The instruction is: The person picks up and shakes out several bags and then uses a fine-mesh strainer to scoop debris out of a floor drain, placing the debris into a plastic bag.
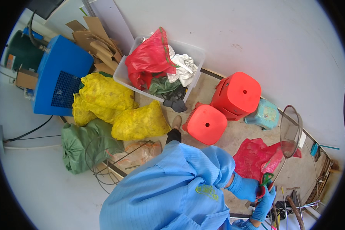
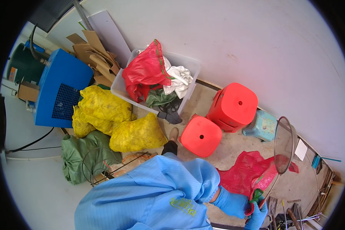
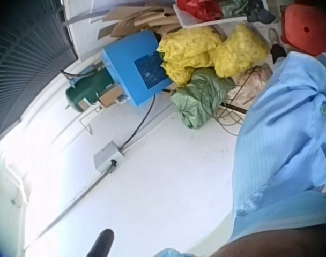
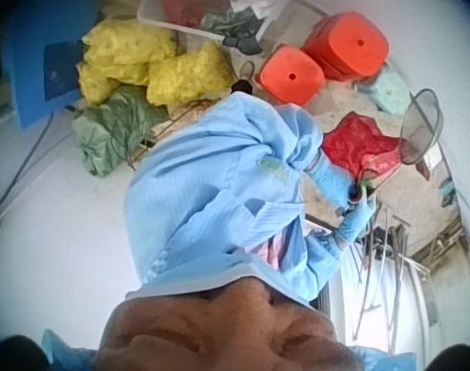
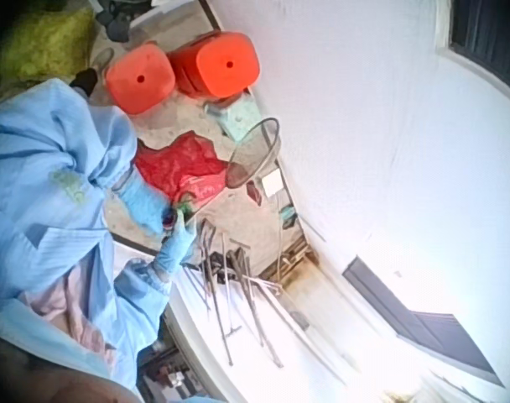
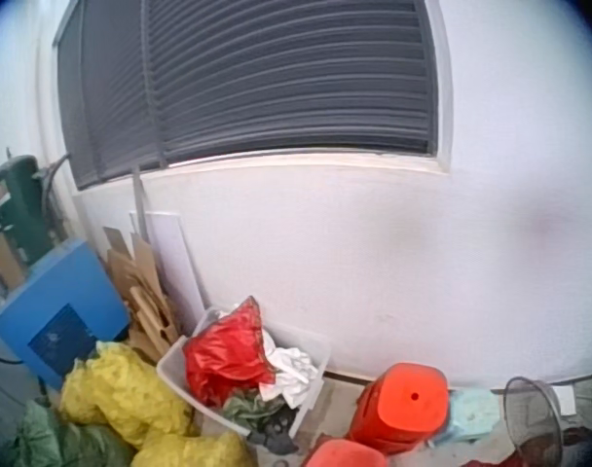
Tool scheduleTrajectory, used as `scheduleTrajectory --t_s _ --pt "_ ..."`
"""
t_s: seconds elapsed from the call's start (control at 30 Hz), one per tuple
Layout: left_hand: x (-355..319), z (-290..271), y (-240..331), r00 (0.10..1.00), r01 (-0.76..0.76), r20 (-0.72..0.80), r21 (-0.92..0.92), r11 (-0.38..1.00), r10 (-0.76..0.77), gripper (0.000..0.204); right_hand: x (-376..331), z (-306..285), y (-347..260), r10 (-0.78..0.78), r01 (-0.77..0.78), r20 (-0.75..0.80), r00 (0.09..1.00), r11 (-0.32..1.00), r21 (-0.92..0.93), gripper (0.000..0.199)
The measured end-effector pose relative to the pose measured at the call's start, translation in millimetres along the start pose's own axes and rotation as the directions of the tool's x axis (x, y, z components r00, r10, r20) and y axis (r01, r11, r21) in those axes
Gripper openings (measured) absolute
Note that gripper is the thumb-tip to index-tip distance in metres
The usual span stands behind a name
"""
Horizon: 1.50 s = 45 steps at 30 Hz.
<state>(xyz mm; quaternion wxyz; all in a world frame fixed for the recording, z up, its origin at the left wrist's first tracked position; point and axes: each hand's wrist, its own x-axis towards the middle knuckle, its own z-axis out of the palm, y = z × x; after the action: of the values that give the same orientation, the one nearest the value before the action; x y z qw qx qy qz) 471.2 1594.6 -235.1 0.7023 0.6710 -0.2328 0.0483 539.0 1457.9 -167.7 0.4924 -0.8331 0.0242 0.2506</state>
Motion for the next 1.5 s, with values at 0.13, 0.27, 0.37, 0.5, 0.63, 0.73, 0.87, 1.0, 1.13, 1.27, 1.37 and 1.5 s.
scheduleTrajectory --t_s 0.13,0.27,0.37,0.5,0.63,0.73,0.87,1.0,1.13,1.27,1.37,1.5 --pt "-3 18 -25 0.988 -0.150 0.083 0.336 0.930 0.129 0.009 -4 3 4 -0.013 0.013 0.000 1.000 1.000 -0.025 0.016" --pt "-5 28 -34 0.966 -0.212 0.224 0.407 0.888 0.128 0.007 -1 -6 29 -0.001 -0.002 -0.061 0.998 0.999 -0.043 0.017" --pt "-10 4 -12 0.912 -0.314 0.386 0.441 0.841 0.139 0.011 6 -16 49 -0.054 0.054 0.025 0.998 0.999 0.000 0.018" --pt "-34 -18 -17 0.974 -0.134 0.186 -0.002 0.991 0.132 0.017 -1 -12 57 -0.122 0.131 -0.080 0.989 0.984 0.119 0.026" --pt "-50 -64 -18 0.967 0.250 0.199 -0.642 0.724 -0.157 0.018 -5 -34 69 0.003 -0.002 -0.013 1.000 0.997 0.076 0.036" --pt "-41 -84 -32 0.653 0.505 0.364 -0.863 0.023 -0.664 0.059 -22 3 41 -0.032 0.033 -0.010 0.999 0.988 0.154 0.032" --pt "-50 -116 -24 0.648 0.337 0.280 -0.939 -0.062 -0.709 0.069 -32 50 -4 -0.006 -0.014 0.080 0.997 0.968 0.250 0.028" --pt "-39 -126 -19 0.595 0.416 0.245 -0.909 0.033 -0.765 0.064 -39 50 -11 0.001 -0.032 0.131 0.991 0.972 0.233 0.023" --pt "-39 -140 -12 0.520 0.547 0.216 -0.827 0.128 -0.826 0.052 -40 49 1 -0.029 0.007 0.100 0.995 0.976 0.219 0.024" --pt "-44 -141 -7 0.613 0.509 0.119 -0.816 0.275 -0.781 0.032 -47 51 2 -0.026 0.008 0.062 0.998 0.962 0.274 0.025" --pt "-40 -132 -9 0.634 0.499 -0.015 -0.756 0.424 -0.773 0.021 -52 41 -9 0.120 -0.136 0.097 0.988 0.976 0.171 0.027" --pt "-27 -117 -4 0.701 0.497 0.000 -0.717 0.489 -0.713 0.020 -46 3 21 0.045 -0.040 -0.040 0.998 0.994 0.103 0.030"
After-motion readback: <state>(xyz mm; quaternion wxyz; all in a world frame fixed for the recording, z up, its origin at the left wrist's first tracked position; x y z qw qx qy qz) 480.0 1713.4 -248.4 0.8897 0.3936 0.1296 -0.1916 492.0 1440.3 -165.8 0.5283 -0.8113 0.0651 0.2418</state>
